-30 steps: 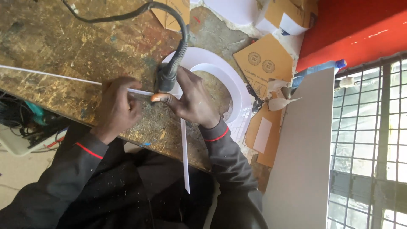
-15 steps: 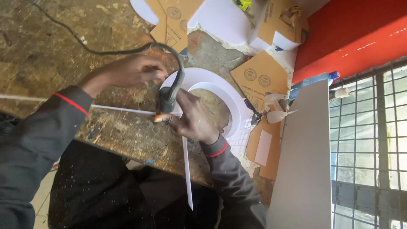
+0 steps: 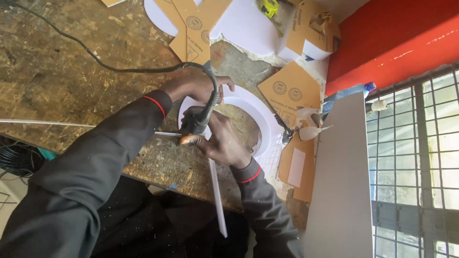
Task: The person aligns a white plastic strip with a curved white plastic piece on a workbench. They use a soldering iron to heat the joint between the two pieces, then press them together to bond. The person repeats this process for another section of the assembly.
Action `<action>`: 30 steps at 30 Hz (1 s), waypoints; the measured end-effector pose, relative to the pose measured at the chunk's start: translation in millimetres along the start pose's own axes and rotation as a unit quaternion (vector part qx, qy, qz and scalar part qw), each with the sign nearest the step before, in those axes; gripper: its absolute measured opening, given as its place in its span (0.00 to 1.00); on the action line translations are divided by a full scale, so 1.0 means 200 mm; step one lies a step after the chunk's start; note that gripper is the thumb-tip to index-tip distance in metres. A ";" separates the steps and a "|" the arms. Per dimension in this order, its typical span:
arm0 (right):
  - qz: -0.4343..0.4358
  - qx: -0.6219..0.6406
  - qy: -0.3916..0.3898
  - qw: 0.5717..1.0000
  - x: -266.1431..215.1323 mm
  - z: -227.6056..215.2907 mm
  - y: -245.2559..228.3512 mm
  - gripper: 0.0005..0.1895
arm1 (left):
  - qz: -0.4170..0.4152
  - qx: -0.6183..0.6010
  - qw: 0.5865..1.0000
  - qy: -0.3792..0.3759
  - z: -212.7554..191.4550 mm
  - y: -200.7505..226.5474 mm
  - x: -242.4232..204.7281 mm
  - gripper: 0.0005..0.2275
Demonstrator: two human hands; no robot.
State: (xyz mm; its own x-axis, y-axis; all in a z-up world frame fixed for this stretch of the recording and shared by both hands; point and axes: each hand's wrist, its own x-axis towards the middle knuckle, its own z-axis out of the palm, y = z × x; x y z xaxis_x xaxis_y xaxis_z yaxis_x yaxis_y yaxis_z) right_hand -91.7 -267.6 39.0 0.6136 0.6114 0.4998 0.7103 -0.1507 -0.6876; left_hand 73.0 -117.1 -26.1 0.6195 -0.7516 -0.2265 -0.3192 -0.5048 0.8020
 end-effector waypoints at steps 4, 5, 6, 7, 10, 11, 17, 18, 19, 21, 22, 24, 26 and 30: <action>-0.012 0.019 -0.013 1.000 -0.02 0.00 0.00 0.28 | -0.051 0.089 0.994 0.042 -0.11 0.20 -0.26 0.21; -0.014 0.018 -0.015 1.000 -0.01 0.00 -0.02 0.28 | -0.050 0.089 0.994 0.044 -0.10 0.15 -0.27 0.21; -0.012 0.015 -0.018 1.000 -0.02 -0.01 -0.03 0.28 | -0.055 0.088 0.992 0.065 -0.09 0.10 -0.27 0.20; -0.011 0.013 -0.021 1.000 -0.02 -0.01 -0.04 0.27 | -0.059 0.086 0.991 0.086 -0.08 0.04 -0.26 0.19; -0.023 0.050 -0.046 0.997 0.02 -0.05 -0.05 0.21 | -0.016 0.110 0.981 0.161 -0.01 -0.23 -0.25 0.11; -0.024 0.051 -0.047 0.997 0.02 -0.05 -0.02 0.21 | -0.016 0.110 0.980 0.163 -0.01 -0.22 -0.31 0.11; -0.050 0.095 -0.095 0.990 0.06 -0.05 0.00 0.13 | -0.048 0.100 0.968 0.227 -0.03 -0.30 -0.53 0.14; -0.045 0.105 -0.098 0.989 0.05 -0.05 0.00 0.13 | -0.056 0.107 0.965 0.232 -0.03 -0.29 -0.58 0.14; -0.040 0.116 -0.101 0.987 0.05 -0.04 0.01 0.12 | -0.064 0.114 0.962 0.238 -0.03 -0.28 -0.62 0.15; -0.012 0.094 -0.129 0.987 0.08 -0.07 -0.07 0.10 | -0.058 0.173 0.952 0.246 -0.01 -0.18 -0.72 0.15; 0.017 0.068 -0.158 0.985 0.09 -0.09 -0.11 0.08 | -0.049 0.231 0.938 0.253 0.01 -0.13 -0.77 0.18; -0.001 0.096 -0.142 0.985 0.08 -0.07 -0.08 0.10 | -0.014 0.186 0.952 0.244 0.07 0.02 -0.94 0.17; -0.022 0.122 -0.126 0.984 0.08 -0.07 -0.06 0.12 | 0.022 0.144 0.960 0.238 0.12 0.10 -1.07 0.17; -0.007 0.133 -0.125 0.983 0.09 -0.06 -0.05 0.15 | -0.004 0.158 0.984 0.087 0.25 -0.03 -1.19 0.18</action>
State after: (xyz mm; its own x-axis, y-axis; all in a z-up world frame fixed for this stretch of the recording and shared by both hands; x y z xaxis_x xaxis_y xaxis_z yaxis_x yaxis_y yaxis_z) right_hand -84.5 -264.1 61.3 0.4774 0.7883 0.3883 0.5826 0.0469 -0.8114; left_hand -108.4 44.2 -4.3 0.7270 -0.6775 -0.1118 -0.5046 -0.6375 0.5823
